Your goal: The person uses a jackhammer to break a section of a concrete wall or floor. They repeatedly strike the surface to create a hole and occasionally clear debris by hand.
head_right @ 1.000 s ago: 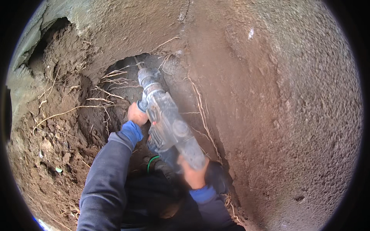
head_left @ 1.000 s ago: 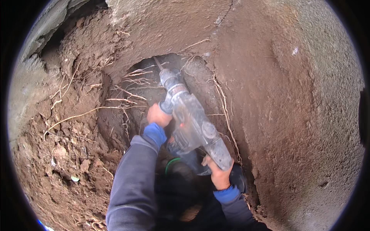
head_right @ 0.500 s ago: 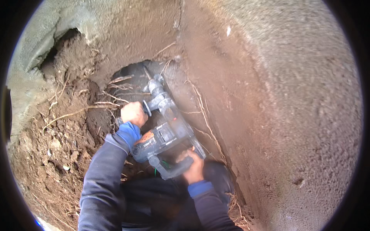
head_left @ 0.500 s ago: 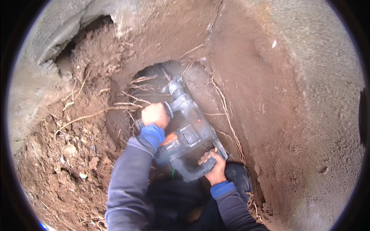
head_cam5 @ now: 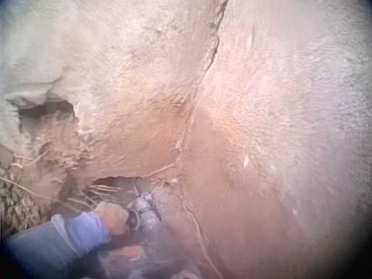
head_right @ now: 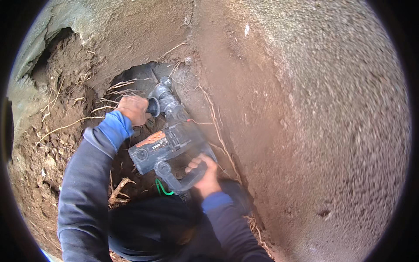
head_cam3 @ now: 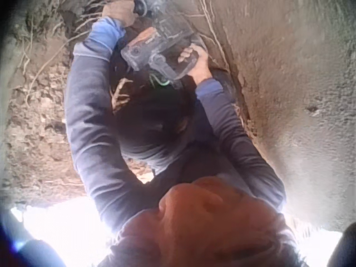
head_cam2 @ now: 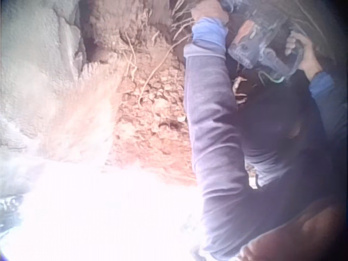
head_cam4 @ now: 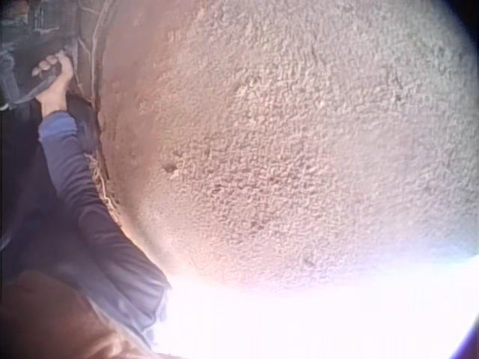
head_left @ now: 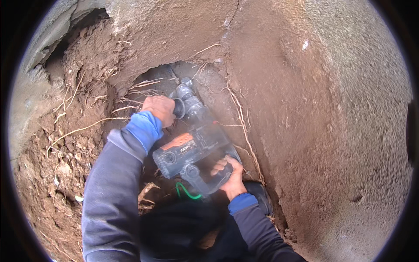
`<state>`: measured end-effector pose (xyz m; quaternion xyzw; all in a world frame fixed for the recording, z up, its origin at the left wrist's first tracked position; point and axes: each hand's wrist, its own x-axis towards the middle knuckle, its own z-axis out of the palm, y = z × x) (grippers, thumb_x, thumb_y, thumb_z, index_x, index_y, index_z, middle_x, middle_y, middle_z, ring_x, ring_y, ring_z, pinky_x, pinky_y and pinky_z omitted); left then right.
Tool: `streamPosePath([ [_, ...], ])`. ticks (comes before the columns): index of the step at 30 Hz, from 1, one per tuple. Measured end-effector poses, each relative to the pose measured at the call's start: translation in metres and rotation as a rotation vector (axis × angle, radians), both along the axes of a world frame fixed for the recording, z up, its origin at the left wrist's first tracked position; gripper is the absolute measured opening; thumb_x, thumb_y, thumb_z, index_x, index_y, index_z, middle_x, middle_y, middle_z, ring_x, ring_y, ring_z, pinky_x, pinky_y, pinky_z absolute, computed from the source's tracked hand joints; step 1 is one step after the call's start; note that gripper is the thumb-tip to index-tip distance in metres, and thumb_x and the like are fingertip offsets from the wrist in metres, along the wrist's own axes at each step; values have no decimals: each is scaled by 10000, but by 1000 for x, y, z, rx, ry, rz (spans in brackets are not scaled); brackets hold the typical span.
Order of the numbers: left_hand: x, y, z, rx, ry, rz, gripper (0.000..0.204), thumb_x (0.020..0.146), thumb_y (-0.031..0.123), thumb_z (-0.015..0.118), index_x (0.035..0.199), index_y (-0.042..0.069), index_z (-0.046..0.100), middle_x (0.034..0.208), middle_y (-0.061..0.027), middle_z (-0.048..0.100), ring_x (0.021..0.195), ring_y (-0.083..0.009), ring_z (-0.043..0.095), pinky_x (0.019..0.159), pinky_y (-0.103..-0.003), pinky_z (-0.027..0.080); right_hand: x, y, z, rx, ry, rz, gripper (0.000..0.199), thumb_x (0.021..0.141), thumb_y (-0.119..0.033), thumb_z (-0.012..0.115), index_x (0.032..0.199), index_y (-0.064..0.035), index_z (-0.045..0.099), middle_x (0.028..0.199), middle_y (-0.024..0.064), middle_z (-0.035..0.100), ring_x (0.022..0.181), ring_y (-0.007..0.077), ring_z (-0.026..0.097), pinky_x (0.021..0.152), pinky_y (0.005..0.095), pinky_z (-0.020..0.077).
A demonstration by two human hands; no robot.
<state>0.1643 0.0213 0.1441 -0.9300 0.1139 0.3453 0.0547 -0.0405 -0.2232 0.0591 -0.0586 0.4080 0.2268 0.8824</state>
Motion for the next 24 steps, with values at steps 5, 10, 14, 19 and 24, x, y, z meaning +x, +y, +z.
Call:
streamPosePath([
  [5, 7, 1, 1, 21, 37, -14, 327, 807, 207, 687, 1069, 26, 760, 1138, -220, 717, 1108, -361, 686, 944, -441, 547, 4, 3, 8, -84, 81, 31, 188, 905, -239, 676, 809, -180, 525, 722, -61, 470, 651, 126, 481, 649, 343, 435],
  [10, -6, 8, -7, -33, -46, 88, 309, 798, 213, 702, 1043, 33, 759, 1132, -213, 720, 1096, -359, 689, 944, -448, 548, 7, 5, 12, -90, 62, 27, 144, 900, -215, 678, 845, -196, 547, 746, -49, 498, 669, 146, 505, 665, 373, 442],
  [14, -25, 7, -11, -19, -131, 228, 301, 781, 211, 722, 1040, 64, 765, 1124, -190, 730, 1089, -351, 694, 957, -433, 550, 5, 3, 17, -149, -10, 23, 125, 895, -155, 665, 904, -247, 581, 771, -45, 507, 697, 151, 506, 685, 374, 437],
  [19, -32, -15, -11, 86, -209, 283, 272, 803, 162, 699, 1050, 71, 769, 1117, -149, 744, 1076, -293, 715, 923, -396, 574, -5, -20, 18, -58, -98, -66, 217, 879, -80, 634, 1007, -250, 593, 792, -17, 519, 709, 162, 523, 691, 390, 448],
  [24, -47, -18, -1, 111, -230, 225, 190, 817, 135, 679, 972, 84, 777, 1041, -144, 755, 1013, -290, 733, 874, -393, 586, -9, -30, 8, 5, -118, -48, 154, 892, -131, 630, 1005, -230, 664, 797, -53, 503, 718, 125, 509, 695, 346, 452],
])
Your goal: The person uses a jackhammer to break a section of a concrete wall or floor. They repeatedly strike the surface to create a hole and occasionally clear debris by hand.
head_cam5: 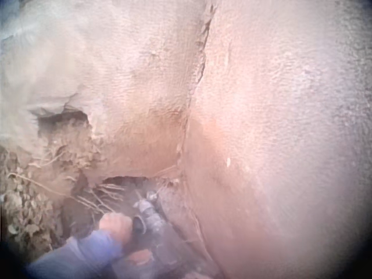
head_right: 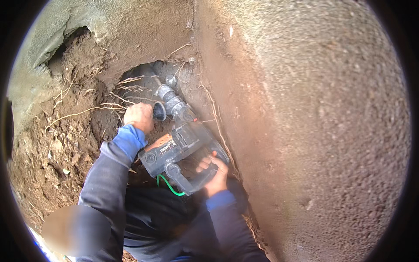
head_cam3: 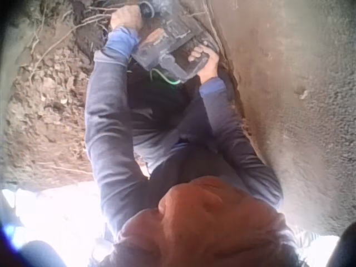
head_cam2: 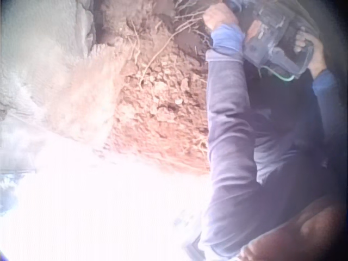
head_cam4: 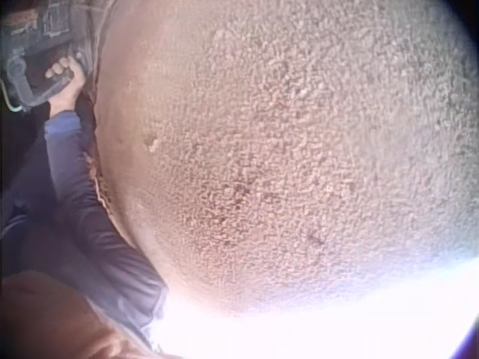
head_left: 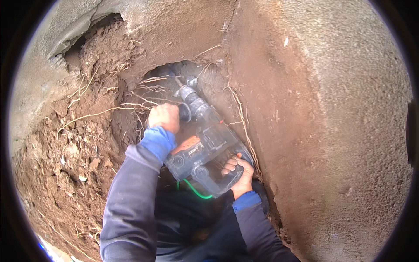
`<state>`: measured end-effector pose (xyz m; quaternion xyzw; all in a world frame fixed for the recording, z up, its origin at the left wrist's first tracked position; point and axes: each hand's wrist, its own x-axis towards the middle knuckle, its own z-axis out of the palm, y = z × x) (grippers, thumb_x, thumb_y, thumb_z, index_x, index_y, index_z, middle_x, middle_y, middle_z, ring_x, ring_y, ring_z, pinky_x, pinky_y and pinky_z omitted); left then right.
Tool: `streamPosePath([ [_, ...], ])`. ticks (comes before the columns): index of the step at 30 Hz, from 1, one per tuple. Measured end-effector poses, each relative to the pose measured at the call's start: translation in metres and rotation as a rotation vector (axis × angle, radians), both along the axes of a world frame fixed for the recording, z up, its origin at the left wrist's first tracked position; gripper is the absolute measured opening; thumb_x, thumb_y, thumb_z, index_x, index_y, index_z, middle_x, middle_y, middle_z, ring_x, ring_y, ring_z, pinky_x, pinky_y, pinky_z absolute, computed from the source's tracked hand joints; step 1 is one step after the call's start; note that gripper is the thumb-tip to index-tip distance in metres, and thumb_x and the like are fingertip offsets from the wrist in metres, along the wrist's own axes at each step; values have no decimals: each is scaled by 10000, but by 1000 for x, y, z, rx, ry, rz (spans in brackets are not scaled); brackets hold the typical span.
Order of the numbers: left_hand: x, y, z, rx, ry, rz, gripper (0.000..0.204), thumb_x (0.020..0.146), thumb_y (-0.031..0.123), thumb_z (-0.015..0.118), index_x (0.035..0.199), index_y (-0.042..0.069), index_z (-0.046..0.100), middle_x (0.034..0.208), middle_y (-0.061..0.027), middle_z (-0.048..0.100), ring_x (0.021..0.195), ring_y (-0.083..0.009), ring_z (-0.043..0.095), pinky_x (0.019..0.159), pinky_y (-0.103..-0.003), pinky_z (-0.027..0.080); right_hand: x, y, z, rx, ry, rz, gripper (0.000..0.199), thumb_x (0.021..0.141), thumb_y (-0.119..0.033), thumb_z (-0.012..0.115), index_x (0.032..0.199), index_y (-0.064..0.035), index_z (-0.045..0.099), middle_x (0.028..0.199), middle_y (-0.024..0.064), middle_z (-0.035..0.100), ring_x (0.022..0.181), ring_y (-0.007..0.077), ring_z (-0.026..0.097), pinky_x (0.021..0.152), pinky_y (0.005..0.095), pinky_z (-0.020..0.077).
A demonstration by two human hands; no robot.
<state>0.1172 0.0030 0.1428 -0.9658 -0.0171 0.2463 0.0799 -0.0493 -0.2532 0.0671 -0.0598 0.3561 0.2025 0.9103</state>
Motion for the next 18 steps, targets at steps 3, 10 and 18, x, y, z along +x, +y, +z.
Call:
streamPosePath([
  [3, -10, 22, 12, 44, -52, -18, 172, 766, 144, 704, 904, 72, 776, 957, -168, 753, 932, -313, 745, 810, -415, 601, -3, 19, 0, -3, 15, 47, 139, 891, -139, 636, 993, -231, 662, 786, -56, 503, 698, 113, 508, 664, 324, 451],
  [10, -21, 26, 9, -16, -53, -34, 205, 714, 179, 738, 877, 58, 766, 930, -173, 757, 916, -325, 746, 813, -419, 601, -19, 21, 13, -124, 1, 19, 158, 865, -133, 617, 986, -231, 644, 802, -48, 509, 728, 130, 501, 700, 350, 447],
  [18, -13, 15, 12, -58, -53, 36, 274, 743, 229, 753, 922, 21, 755, 980, -202, 746, 932, -345, 736, 836, -434, 595, 1, 2, 29, -134, -89, 55, 130, 861, -125, 618, 969, -198, 622, 785, -34, 506, 716, 141, 507, 694, 354, 447],
])
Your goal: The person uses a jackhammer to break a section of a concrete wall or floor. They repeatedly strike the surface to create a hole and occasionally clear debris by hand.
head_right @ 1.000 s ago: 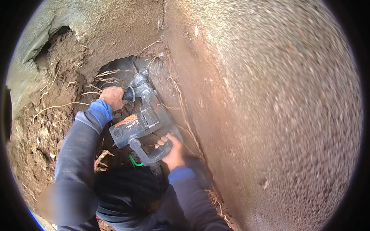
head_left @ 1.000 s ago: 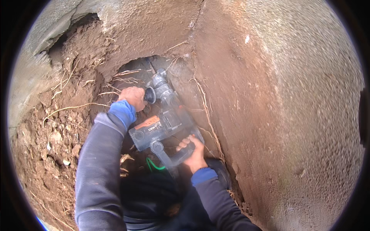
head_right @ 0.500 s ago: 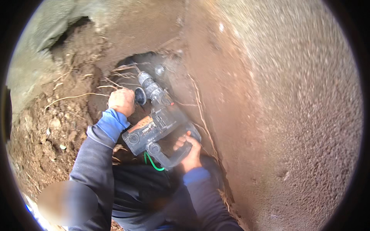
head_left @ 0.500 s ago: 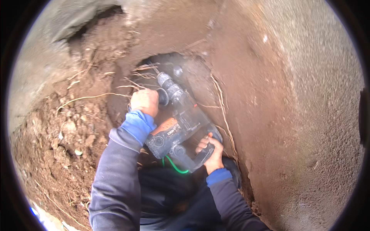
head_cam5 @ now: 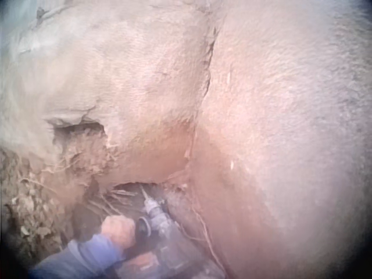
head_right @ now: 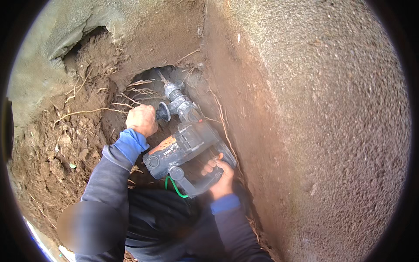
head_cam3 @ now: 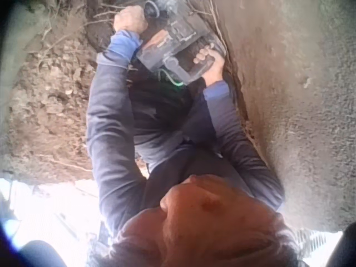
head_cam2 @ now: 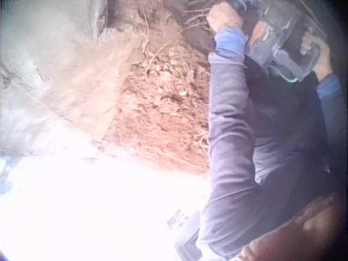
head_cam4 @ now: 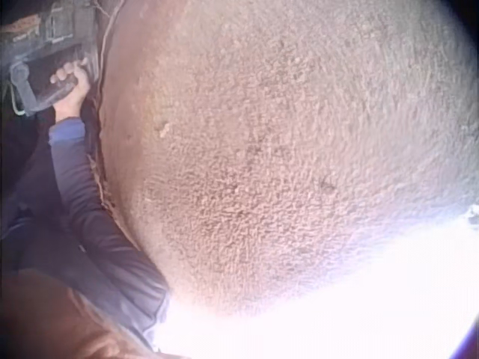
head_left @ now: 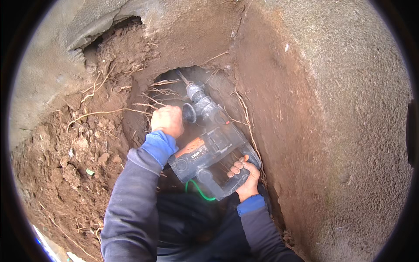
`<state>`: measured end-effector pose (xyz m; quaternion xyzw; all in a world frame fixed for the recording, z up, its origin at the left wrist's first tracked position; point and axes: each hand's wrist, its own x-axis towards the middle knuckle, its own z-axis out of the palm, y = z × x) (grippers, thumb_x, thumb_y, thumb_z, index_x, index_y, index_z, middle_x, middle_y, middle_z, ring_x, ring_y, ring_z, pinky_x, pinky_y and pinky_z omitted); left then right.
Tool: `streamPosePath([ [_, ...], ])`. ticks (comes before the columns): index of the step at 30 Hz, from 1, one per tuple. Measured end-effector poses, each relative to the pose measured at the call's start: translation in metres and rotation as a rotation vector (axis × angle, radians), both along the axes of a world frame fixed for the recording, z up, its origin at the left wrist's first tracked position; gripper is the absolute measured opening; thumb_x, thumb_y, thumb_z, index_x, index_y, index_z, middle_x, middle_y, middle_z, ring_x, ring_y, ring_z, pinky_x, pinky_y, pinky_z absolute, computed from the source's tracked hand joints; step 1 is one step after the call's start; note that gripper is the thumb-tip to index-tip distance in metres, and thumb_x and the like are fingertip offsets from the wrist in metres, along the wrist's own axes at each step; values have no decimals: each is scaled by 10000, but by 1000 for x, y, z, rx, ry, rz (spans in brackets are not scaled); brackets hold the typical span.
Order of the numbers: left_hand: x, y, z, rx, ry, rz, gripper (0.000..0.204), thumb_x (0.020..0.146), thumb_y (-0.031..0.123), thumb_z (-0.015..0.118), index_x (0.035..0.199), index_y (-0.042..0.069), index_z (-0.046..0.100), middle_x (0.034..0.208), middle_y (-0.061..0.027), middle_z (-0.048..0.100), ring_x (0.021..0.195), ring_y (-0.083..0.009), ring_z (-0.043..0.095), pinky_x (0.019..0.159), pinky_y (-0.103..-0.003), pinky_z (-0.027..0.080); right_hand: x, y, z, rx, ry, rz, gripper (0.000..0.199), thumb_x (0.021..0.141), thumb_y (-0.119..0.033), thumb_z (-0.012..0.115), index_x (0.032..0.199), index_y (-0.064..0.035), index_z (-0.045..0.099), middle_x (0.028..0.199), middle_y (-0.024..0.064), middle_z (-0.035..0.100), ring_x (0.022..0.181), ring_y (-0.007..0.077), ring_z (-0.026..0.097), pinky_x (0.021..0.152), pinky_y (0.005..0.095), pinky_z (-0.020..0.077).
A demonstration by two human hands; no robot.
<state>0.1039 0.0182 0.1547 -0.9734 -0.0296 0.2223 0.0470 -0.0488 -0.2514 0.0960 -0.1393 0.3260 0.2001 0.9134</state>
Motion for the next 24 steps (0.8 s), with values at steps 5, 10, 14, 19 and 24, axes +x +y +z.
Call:
streamPosePath([
  [5, -8, 7, 0, -156, -32, 259, 460, 747, 403, 845, 948, -1, 756, 1002, -226, 740, 957, -366, 728, 865, -437, 589, 12, 15, 59, -346, -116, 44, 111, 859, -106, 624, 959, -116, 576, 758, 32, 524, 662, 197, 550, 647, 386, 482],
  [10, -17, 14, -42, -448, -145, 495, 493, 721, 438, 858, 959, 17, 765, 943, -231, 740, 921, -367, 726, 842, -428, 571, 11, 44, 110, -778, -385, 94, 173, 821, 18, 606, 989, -8, 579, 740, 104, 593, 598, 228, 601, 574, 383, 522],
  [14, -23, 17, -103, -710, -259, 679, 608, 756, 570, 808, 996, 13, 769, 969, -245, 737, 952, -386, 717, 827, -436, 551, 34, 60, 146, -1063, -519, 335, 114, 843, 14, 661, 951, 45, 684, 788, 71, 708, 672, 183, 680, 645, 327, 550],
  [19, -20, 17, -184, -1086, -458, 1022, 598, 926, 551, 662, 1019, -37, 724, 881, -232, 730, 873, -312, 711, 812, -452, 523, 85, 90, 161, -1474, -770, 482, 236, 766, -52, 703, 977, 54, 711, 856, 222, 735, 842, 273, 760, 715, 370, 571],
  [24, -22, 2, -199, -1586, -445, 1218, 522, 981, 501, 589, 1080, -1, 693, 901, -192, 713, 843, -284, 687, 809, -433, 548, 43, 118, 171, -1547, -1041, 475, 299, 724, -92, 763, 1004, -18, 690, 804, 189, 715, 742, 351, 734, 652, 403, 583],
])
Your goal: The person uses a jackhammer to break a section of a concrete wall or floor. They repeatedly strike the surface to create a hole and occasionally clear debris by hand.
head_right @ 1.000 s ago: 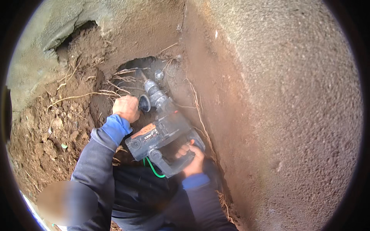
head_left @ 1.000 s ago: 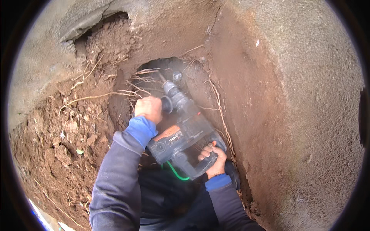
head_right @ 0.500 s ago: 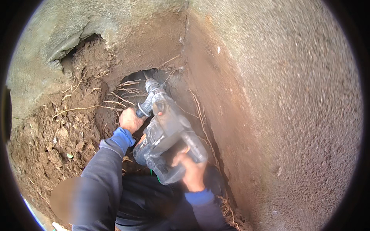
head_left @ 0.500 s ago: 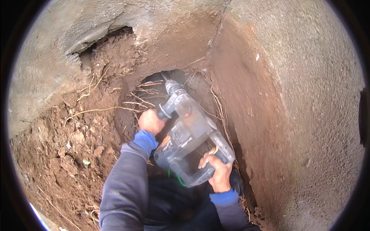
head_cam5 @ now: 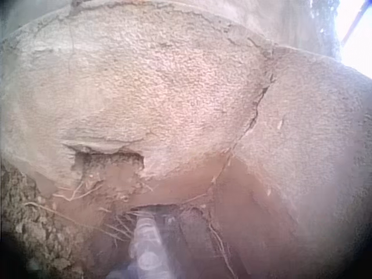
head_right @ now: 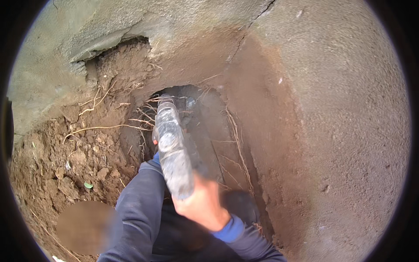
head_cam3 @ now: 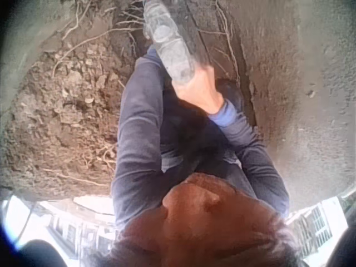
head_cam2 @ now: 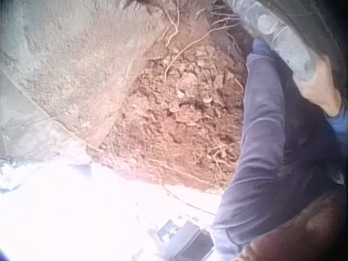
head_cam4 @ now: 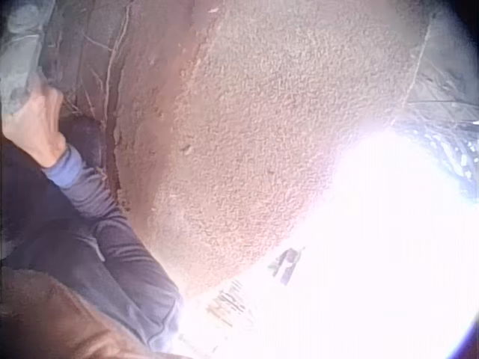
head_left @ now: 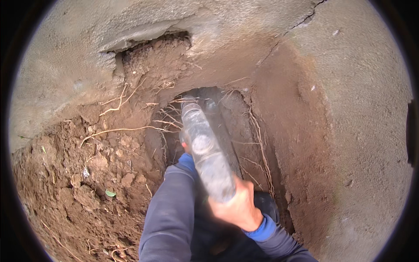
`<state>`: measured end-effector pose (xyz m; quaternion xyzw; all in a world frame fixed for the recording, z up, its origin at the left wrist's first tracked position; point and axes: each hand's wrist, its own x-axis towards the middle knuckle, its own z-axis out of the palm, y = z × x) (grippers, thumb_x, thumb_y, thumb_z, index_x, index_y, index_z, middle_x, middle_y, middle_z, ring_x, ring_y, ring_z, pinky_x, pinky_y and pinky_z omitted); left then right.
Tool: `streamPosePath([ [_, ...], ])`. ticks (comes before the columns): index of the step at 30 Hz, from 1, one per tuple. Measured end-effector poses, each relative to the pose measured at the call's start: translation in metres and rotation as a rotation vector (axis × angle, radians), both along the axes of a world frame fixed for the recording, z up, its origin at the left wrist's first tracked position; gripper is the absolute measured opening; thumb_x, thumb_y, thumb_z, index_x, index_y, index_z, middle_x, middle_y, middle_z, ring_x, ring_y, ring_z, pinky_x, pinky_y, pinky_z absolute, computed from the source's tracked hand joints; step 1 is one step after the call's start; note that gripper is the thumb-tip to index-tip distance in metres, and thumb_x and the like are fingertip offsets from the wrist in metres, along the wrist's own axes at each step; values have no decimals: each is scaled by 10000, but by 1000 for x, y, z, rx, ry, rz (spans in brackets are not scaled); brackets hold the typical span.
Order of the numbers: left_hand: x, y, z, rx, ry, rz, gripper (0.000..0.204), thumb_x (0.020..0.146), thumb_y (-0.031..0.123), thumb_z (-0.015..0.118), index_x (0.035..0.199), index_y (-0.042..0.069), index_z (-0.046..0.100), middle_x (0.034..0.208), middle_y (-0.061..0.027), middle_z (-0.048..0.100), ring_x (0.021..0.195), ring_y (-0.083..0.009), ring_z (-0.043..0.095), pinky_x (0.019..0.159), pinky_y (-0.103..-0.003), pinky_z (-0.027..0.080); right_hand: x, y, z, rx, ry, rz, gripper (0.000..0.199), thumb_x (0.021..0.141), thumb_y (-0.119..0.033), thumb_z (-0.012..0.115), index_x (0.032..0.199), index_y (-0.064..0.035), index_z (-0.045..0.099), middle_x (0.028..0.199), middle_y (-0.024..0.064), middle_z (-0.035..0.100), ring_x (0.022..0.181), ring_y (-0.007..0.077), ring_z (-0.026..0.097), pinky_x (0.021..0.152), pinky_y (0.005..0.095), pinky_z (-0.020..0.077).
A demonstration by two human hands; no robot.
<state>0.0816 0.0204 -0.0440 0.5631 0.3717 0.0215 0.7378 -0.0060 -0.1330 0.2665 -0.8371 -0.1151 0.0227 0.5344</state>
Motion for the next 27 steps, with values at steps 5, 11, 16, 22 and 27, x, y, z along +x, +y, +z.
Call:
streamPosePath([
  [5, -6, -14, 49, -758, -193, 141, 453, 1037, 451, 517, 1142, 35, 662, 921, -153, 696, 813, -256, 663, 807, -414, 574, -11, -7, 4, -289, -141, 189, 397, 670, -139, 778, 1000, 32, 636, 749, 167, 656, 585, 358, 659, 540, 432, 544],
  [11, -1, -20, 127, -970, -96, -290, 325, 1019, 417, 610, 998, 97, 664, 830, -50, 662, 703, -148, 622, 669, -330, 560, -1, 4, 26, -479, -396, 310, 116, 802, -72, 615, 774, -40, 507, 615, 87, 525, 466, 230, 578, 426, 367, 451],
  [16, 20, -27, 171, -377, 203, -422, 317, 964, 443, 682, 904, 132, 671, 772, -4, 645, 658, -114, 606, 579, -304, 506, 10, 19, 35, -610, -371, 326, 131, 824, -112, 586, 746, -54, 498, 607, 81, 533, 465, 212, 585, 415, 360, 445],
  [22, 33, -2, 124, -701, 18, -359, 355, 1006, 469, 598, 937, 130, 676, 810, -35, 665, 693, -138, 622, 595, -341, 520, 18, 50, 37, -733, -391, 377, 154, 800, -131, 608, 709, -48, 516, 606, 96, 523, 440, 207, 550, 396, 354, 424],
  [27, 43, -6, 78, -762, -27, -316, 356, 1011, 461, 591, 951, 121, 679, 826, -41, 671, 707, -144, 627, 608, -344, 525, 33, 77, 33, -811, -334, 490, 155, 765, -128, 603, 665, -36, 529, 576, 79, 519, 447, 184, 557, 381, 338, 415],
])
